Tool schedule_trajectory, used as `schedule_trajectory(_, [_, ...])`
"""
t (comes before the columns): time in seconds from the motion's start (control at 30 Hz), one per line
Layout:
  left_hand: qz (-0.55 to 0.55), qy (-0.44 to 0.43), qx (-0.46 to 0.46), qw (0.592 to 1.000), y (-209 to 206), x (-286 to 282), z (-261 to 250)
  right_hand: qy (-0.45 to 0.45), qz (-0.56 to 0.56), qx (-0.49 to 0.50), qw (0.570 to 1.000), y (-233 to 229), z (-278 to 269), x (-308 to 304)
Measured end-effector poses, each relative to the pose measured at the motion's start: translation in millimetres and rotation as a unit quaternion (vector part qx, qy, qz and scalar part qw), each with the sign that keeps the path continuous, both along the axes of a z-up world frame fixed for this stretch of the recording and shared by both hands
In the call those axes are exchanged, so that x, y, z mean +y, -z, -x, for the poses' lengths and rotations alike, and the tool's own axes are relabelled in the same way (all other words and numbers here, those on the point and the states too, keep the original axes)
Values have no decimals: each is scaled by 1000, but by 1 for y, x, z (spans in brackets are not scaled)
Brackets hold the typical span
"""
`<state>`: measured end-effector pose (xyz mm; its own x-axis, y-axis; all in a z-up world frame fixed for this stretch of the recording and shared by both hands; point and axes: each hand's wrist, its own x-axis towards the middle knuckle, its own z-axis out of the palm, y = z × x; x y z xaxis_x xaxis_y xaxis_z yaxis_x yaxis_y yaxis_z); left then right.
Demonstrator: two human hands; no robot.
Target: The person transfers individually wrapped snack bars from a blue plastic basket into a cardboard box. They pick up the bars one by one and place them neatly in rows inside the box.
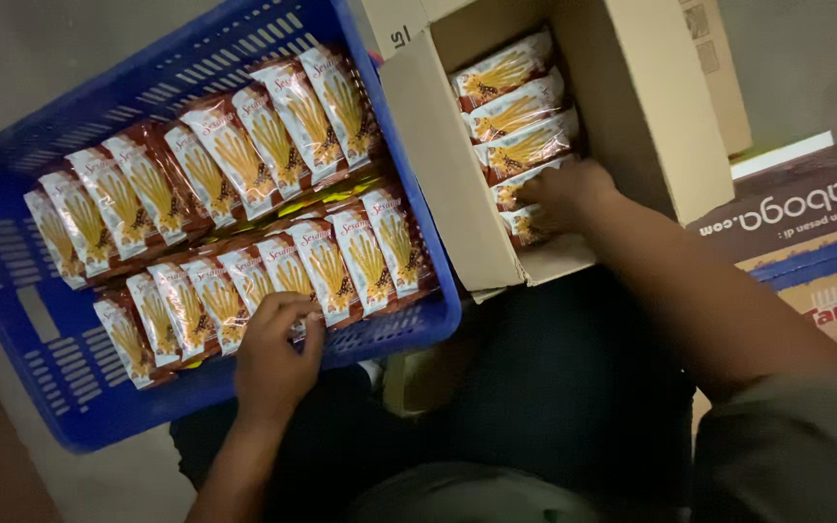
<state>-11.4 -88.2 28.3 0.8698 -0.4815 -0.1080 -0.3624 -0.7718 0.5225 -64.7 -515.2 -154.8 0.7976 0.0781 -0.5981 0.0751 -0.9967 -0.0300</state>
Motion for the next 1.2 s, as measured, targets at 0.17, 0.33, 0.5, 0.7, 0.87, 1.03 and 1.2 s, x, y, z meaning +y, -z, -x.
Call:
schedule_trajectory(0.17, [-39,-22,37,998,-7,-6,-2,33,-13,33,999,2,-15,-4])
schedule_trajectory(0.33, [-39,-11,38,998,-4,-4,-2,45,17,9,999,-58,-29,6])
schedule_trajectory(0.5, [-50,-10,42,998,-2,-1,-3,-12,31,-73,997,-18,-16,-1])
schedule_trajectory(0.7, [-48,-15,52,997,-6,-3,-2,-25,29,-87,995,-1,-6,-7])
schedule_trajectory(0.87, [-25,-2,4,1000,2,0,1,8,-20,-51,998,-10,-13,-9])
schedule_trajectory(1.03, [10,19,-53,998,15,8,0,63,-52,-64,995,-45,-12,-12])
schedule_trajectory(1.2, [-31,3,-54,998,2,5,8,76,8,-147,986,-111,15,-20])
